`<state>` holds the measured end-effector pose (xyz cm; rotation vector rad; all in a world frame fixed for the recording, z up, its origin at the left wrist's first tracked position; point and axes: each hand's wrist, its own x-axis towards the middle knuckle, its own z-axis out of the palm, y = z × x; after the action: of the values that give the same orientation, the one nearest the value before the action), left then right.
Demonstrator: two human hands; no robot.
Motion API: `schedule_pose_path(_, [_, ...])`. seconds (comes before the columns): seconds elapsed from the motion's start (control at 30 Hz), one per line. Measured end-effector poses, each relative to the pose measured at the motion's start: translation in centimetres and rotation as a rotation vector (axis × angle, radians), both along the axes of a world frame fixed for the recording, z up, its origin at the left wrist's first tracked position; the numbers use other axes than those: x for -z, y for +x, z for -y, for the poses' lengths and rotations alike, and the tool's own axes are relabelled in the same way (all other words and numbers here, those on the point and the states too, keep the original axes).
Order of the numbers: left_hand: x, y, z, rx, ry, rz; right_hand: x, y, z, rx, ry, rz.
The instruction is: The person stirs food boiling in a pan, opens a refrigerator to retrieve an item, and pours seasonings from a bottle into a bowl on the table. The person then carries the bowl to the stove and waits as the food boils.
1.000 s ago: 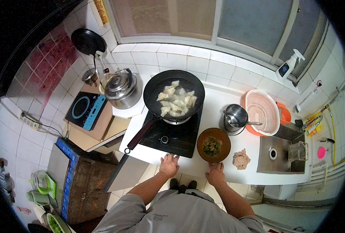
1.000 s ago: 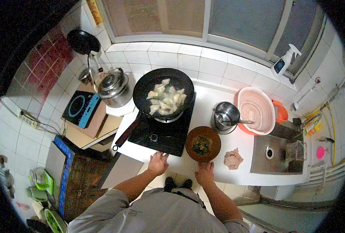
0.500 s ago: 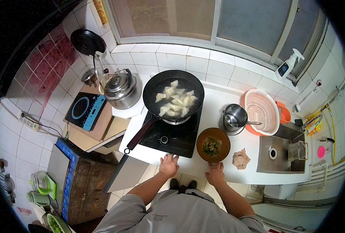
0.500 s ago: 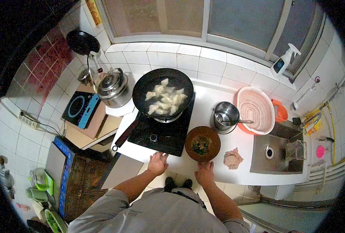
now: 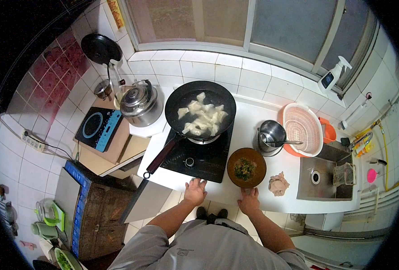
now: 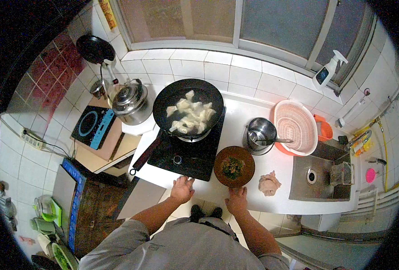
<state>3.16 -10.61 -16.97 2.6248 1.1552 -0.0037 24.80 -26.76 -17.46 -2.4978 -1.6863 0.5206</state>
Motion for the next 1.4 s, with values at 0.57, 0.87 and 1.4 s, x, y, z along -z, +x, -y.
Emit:
schedule_pose_path(0.57, [0.5, -0.1, -0.1, 0.008, 0.014, 0.018, -0.3, 0.0, -0.2, -0.02, -0.031, 0.018])
schedule_pose_path(0.87, [0.5, -0.1, -0.1, 0.006, 0.021, 0.008, -0.3, 0.0, -0.2, -0.022, -0.058, 0.019])
schedule_pose_path(1.4, [-0.8, 0.3, -0.2, -0.027, -0.109, -0.051, -0.6, 0.0, -0.2, -0.023, -0.048, 0.006])
